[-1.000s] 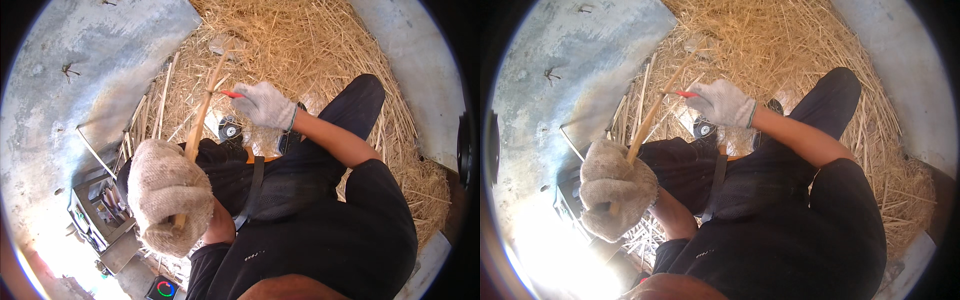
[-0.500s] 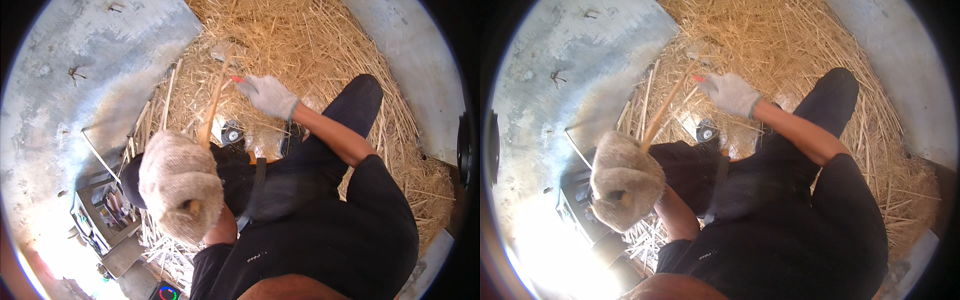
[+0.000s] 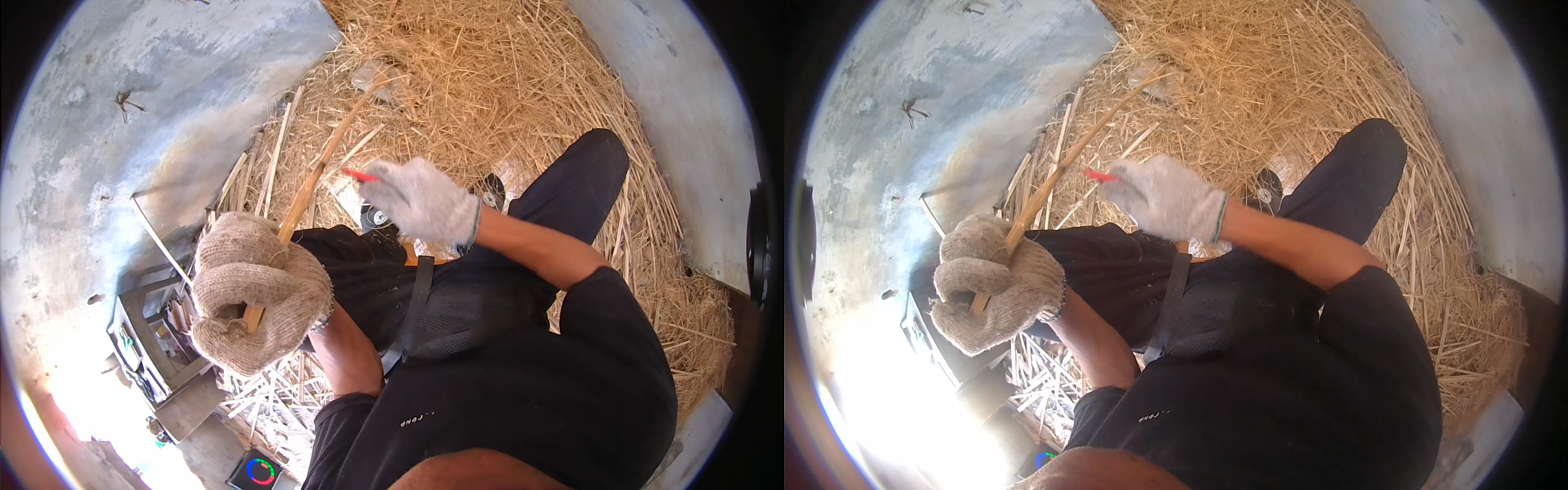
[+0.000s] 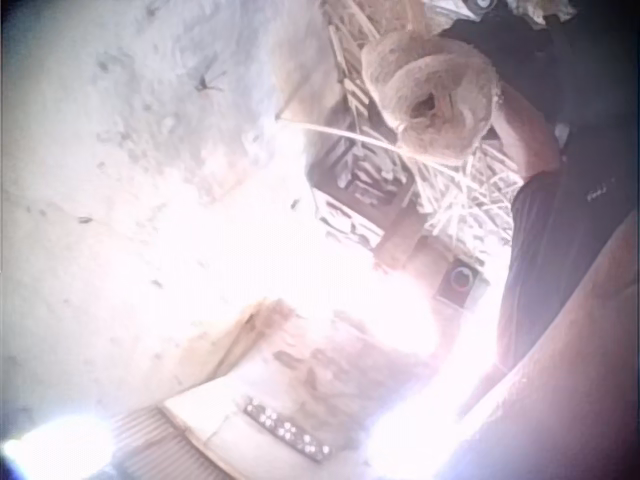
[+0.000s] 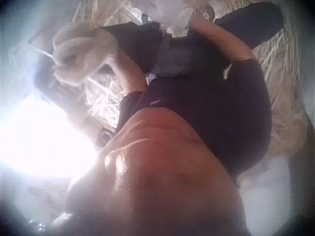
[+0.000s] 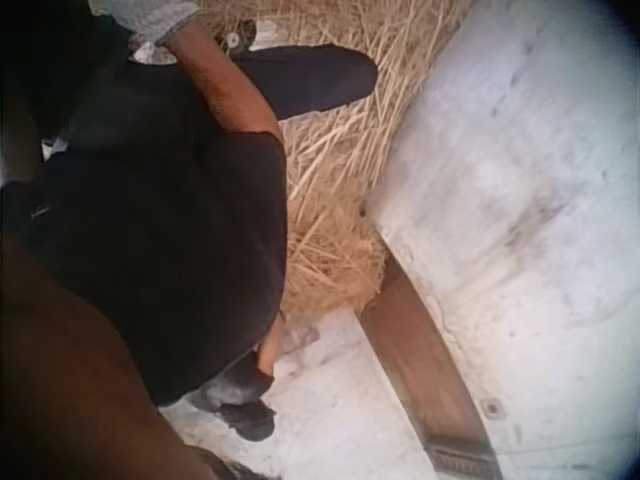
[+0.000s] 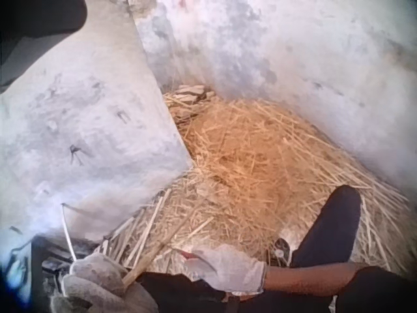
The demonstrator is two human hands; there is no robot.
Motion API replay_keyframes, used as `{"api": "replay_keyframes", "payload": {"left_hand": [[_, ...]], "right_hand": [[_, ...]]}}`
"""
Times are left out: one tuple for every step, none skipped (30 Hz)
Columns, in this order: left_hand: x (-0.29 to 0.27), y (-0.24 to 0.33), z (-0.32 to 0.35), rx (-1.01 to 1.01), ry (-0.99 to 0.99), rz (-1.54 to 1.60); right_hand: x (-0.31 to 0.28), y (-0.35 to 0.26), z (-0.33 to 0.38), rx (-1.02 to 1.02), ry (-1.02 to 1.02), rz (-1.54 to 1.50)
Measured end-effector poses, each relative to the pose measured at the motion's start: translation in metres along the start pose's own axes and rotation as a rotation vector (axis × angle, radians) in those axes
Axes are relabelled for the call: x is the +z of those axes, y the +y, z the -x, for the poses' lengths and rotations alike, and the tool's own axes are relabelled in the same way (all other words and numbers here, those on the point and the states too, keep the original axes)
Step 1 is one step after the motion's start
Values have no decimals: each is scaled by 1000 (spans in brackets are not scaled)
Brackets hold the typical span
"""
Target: The person shaves a wood strip using a utility knife while holding the wood by hand in gloved hands.
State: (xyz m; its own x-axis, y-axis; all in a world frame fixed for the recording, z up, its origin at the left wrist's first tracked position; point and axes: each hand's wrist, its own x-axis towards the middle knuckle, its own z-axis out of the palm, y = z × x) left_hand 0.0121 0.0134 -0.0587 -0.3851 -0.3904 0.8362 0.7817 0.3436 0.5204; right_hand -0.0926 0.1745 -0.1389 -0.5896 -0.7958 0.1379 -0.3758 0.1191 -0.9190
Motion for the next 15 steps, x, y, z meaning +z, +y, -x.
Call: {"api": "replay_keyframes", "payload": {"left_hand": [[2, 0, -2, -9, -22, 26], [4, 1, -2, -24, -42, 49], [4, 0, -3, -15, -105, 87], [3, 2, 3, -39, -67, 61], [3, 3, 8, -60, -28, 39], [5, 3, 12, -81, 8, 28], [-1, -1, 28, -116, 126, -13], [3, -2, 24, -89, 81, -17], [7, 0, 19, -64, 38, -29], [11, 0, 14, -33, -9, -34], [6, -1, 9, -19, -52, 41], [4, -1, 13, -25, -2, 21], [4, 0, 18, -34, 55, -1], [2, 1, 23, -45, 107, -23], [7, 5, 4, -38, -38, 46]], "right_hand": [[2, -3, 1, 26, 6, 14], [3, 1, 3, 88, 27, 18], [0, 14, -6, 130, 53, 31], [-3, 28, -16, 171, 79, 44], [-8, 41, -23, 158, 81, 278], [-9, 57, -28, 163, 104, 326], [-11, 74, -35, 161, 132, 374], [-11, 84, -36, 164, 149, 425], [-11, 63, -32, 109, 125, 324], [-8, 37, -20, 53, 101, 223], [-6, 19, -11, 9, 75, 116], [-6, 18, -12, -2, 69, 117], [-8, 18, -14, -13, 62, 117], [-10, 20, -18, -26, 60, 116], [-14, 36, -28, -3, 48, 189]]}}
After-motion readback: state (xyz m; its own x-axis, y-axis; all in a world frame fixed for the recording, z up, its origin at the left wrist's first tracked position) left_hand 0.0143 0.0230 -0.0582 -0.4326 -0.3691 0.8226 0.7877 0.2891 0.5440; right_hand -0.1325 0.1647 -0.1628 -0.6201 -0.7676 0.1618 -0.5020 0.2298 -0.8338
